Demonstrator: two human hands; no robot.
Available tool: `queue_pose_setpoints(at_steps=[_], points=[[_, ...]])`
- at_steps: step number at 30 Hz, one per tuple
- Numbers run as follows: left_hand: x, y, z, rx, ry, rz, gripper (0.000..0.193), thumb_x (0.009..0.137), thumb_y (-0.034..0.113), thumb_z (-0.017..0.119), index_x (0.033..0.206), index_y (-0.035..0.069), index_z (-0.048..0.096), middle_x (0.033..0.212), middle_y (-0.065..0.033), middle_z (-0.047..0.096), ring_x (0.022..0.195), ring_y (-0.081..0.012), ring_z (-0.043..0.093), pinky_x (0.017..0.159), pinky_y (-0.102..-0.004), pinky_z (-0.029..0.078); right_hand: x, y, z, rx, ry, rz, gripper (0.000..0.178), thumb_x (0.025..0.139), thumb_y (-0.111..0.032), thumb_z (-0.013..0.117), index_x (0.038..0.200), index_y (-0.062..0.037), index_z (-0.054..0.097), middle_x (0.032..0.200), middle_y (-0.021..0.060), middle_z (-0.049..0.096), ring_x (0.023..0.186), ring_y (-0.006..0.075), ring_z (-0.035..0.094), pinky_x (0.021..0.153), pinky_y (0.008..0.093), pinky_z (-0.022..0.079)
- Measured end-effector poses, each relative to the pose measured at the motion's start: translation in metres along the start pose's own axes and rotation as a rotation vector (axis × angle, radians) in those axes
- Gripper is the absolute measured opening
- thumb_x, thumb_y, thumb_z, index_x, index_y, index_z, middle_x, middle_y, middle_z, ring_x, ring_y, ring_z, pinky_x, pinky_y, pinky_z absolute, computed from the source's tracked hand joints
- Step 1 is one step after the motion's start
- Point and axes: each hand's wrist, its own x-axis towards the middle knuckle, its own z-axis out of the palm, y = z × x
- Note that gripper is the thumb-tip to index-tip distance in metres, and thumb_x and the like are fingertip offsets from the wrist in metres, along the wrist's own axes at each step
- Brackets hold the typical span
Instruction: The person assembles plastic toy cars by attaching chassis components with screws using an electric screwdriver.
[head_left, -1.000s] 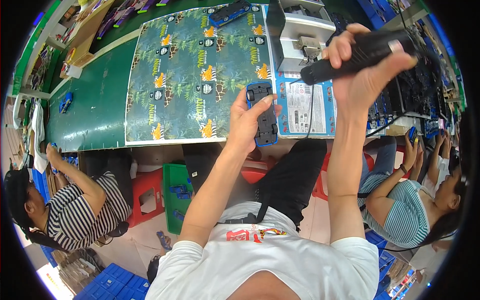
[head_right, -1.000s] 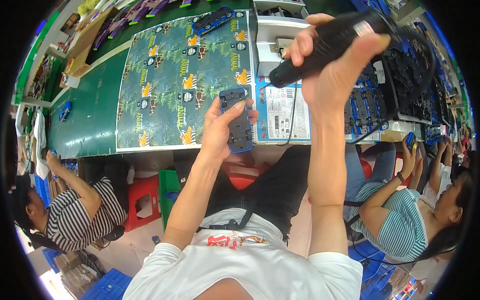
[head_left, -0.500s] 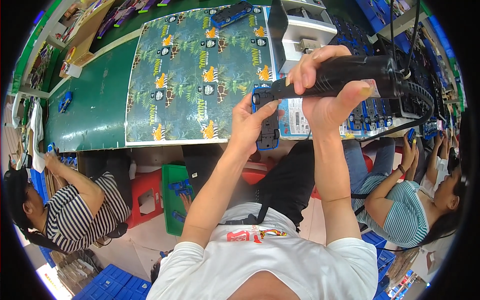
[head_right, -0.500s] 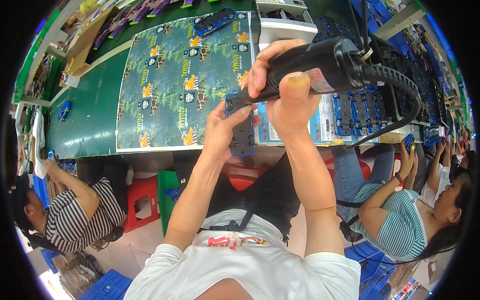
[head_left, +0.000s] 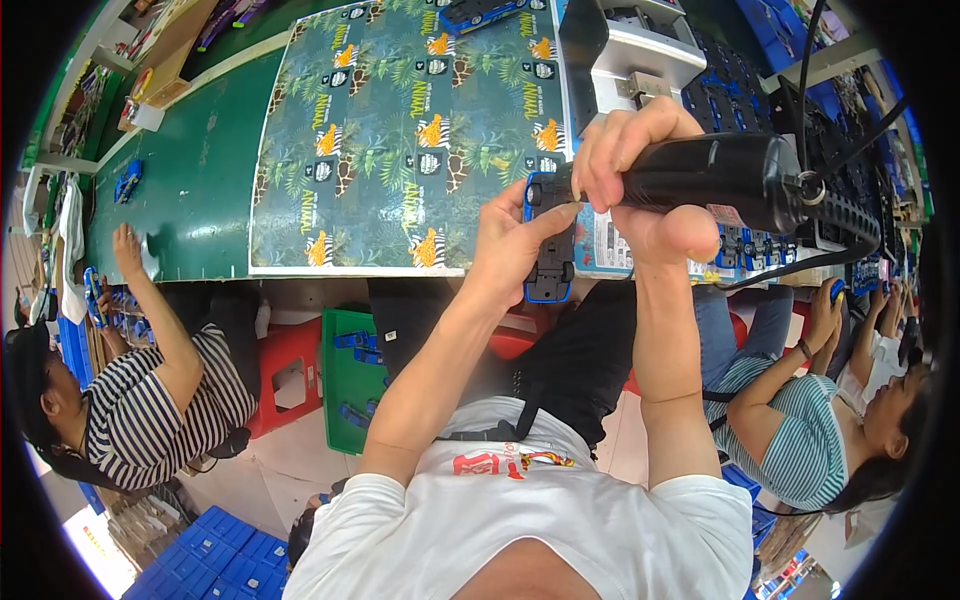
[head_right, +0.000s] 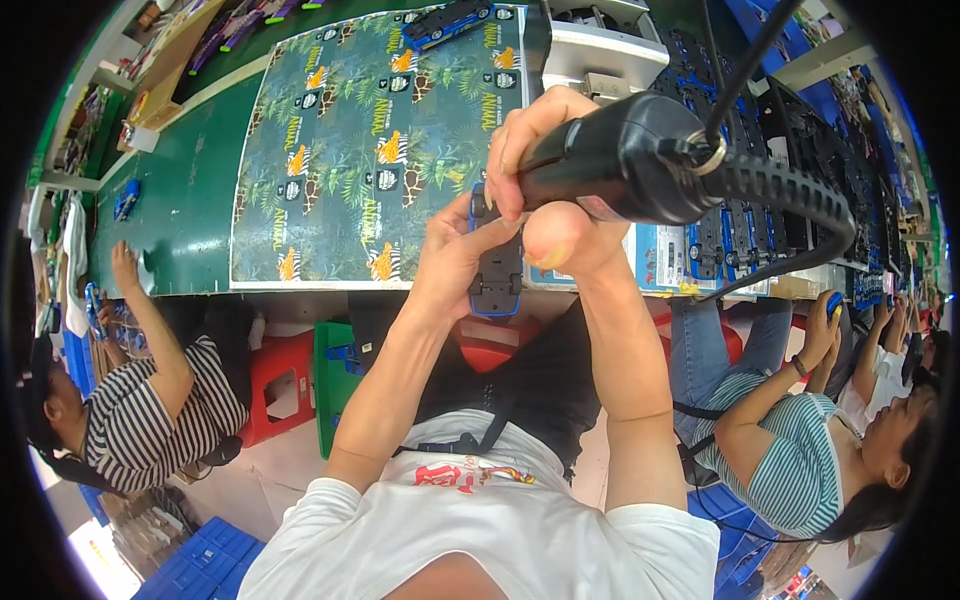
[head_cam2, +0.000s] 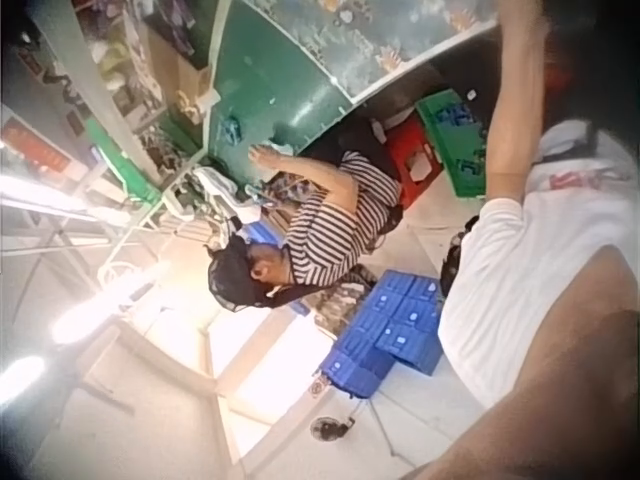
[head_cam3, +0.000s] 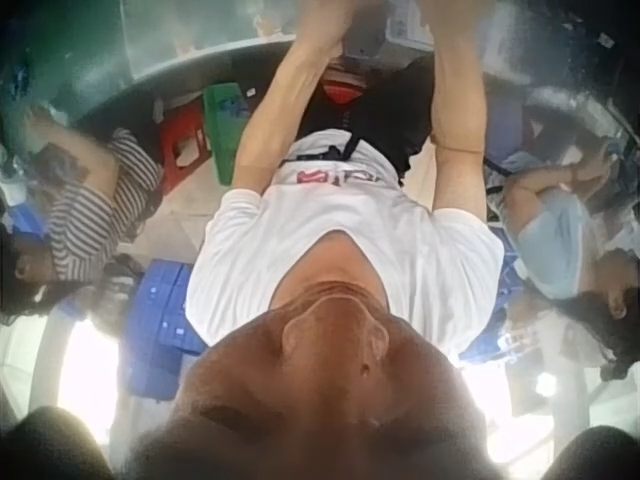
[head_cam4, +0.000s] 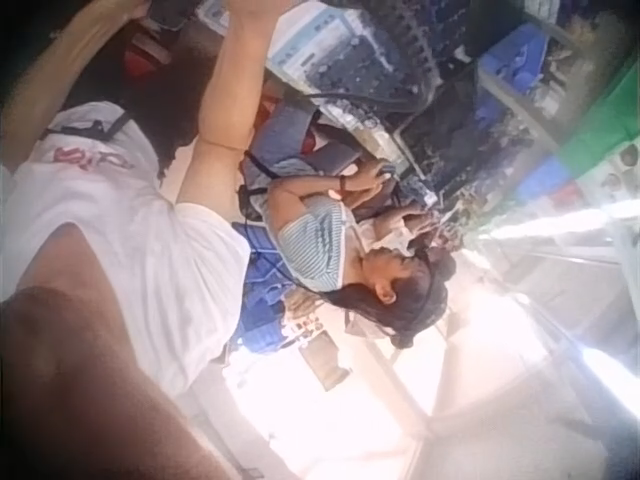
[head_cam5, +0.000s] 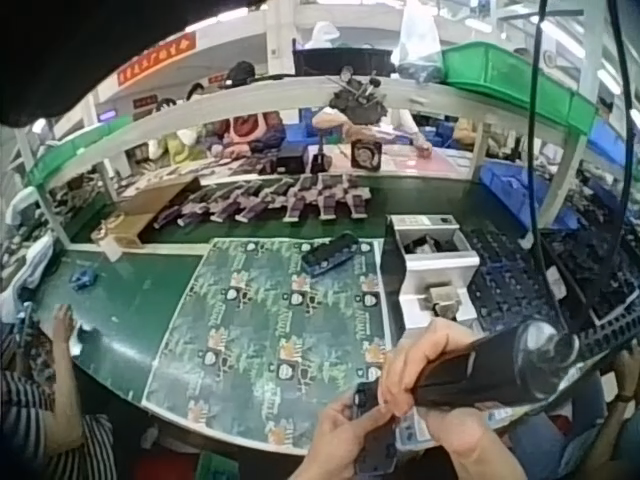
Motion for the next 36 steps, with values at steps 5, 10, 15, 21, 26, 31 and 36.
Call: queue_pose_setpoints(at_steps=[5, 10, 15, 21, 26, 31, 36], points=[[0.000, 0.002, 0.001, 0.005, -0.014, -0.011, 0.023, 0.083, 0.003, 0.073, 0.106, 0.001, 0.065, 0.088, -0.0066, 0.069, 0.070, -0.0144, 0.068, 0.058, -0.0269, 0.055, -0.004, -0.010, 0.007, -0.180, 0.146, 0.164, 0.087, 0.053, -0.086, 0.067, 0.083, -0.0065, 0.047, 0.061, 0.0012, 0.051, 0.048, 0.0107, 0.049, 0.050, 0.0272, 0.047], [0.000, -0.001, 0.001, 0.034, -0.028, 0.014, 0.023, 0.083, 0.003, 0.073, 0.105, 0.001, 0.066, 0.087, -0.0058, 0.069, 0.071, -0.0137, 0.068, 0.058, -0.0261, 0.055, -0.006, -0.015, 0.009, -0.220, 0.116, 0.120, 0.088, 0.054, -0.086, 0.066, 0.085, -0.0057, 0.050, 0.062, 0.0011, 0.051, 0.051, 0.0109, 0.051, 0.051, 0.0275, 0.048], [-0.004, 0.001, 0.003, 0.048, 0.008, 0.018, 0.024, 0.083, 0.005, 0.075, 0.106, 0.002, 0.066, 0.089, -0.0065, 0.070, 0.072, -0.0145, 0.068, 0.063, -0.0278, 0.056, -0.007, -0.025, 0.001, -0.147, 0.139, 0.042, 0.089, 0.061, -0.087, 0.062, 0.093, -0.0048, 0.054, 0.063, 0.0006, 0.051, 0.054, 0.0134, 0.052, 0.051, 0.0299, 0.047], [0.001, 0.012, -0.020, -0.374, -0.002, -0.062, 0.038, 0.088, 0.004, 0.065, 0.125, 0.008, 0.053, 0.117, -0.0139, 0.064, 0.107, -0.0290, 0.064, 0.094, -0.0578, 0.053, 0.023, -0.071, -0.065, -0.237, 0.234, -0.201, 0.075, 0.083, -0.075, 0.056, 0.101, -0.0026, 0.059, 0.072, 0.0064, 0.054, 0.065, 0.0186, 0.055, 0.068, 0.0383, 0.049], [-0.002, 0.006, -0.015, -0.166, -0.061, 0.023, 0.053, 0.080, -0.010, 0.060, 0.131, 0.003, 0.049, 0.126, -0.0173, 0.059, 0.111, -0.0356, 0.064, 0.092, -0.0531, 0.057, 0.032, -0.050, -0.077, -0.317, 0.311, -0.289, 0.044, 0.094, -0.040, 0.064, 0.095, 0.0033, 0.061, 0.064, 0.0085, 0.057, 0.054, 0.0172, 0.057, 0.057, 0.0336, 0.051], [0.001, 0.007, -0.018, -0.151, -0.053, -0.002, 0.051, 0.080, -0.008, 0.061, 0.129, 0.000, 0.051, 0.128, -0.0189, 0.059, 0.111, -0.0362, 0.064, 0.090, -0.0472, 0.058, 0.035, -0.033, -0.080, -0.611, 0.323, -0.263, 0.042, 0.095, -0.039, 0.064, 0.091, 0.0032, 0.059, 0.063, 0.0075, 0.055, 0.054, 0.0164, 0.055, 0.057, 0.0340, 0.051], [0.002, 0.004, -0.023, -0.226, -0.028, 0.008, 0.044, 0.080, -0.004, 0.063, 0.124, 0.000, 0.054, 0.125, -0.0184, 0.061, 0.104, -0.0292, 0.067, 0.086, -0.0433, 0.059, 0.049, -0.018, -0.074, -0.608, 0.397, -0.236, 0.041, 0.095, -0.038, 0.063, 0.080, 0.0006, 0.058, 0.058, 0.0054, 0.054, 0.048, 0.0147, 0.053, 0.052, 0.0314, 0.049]])
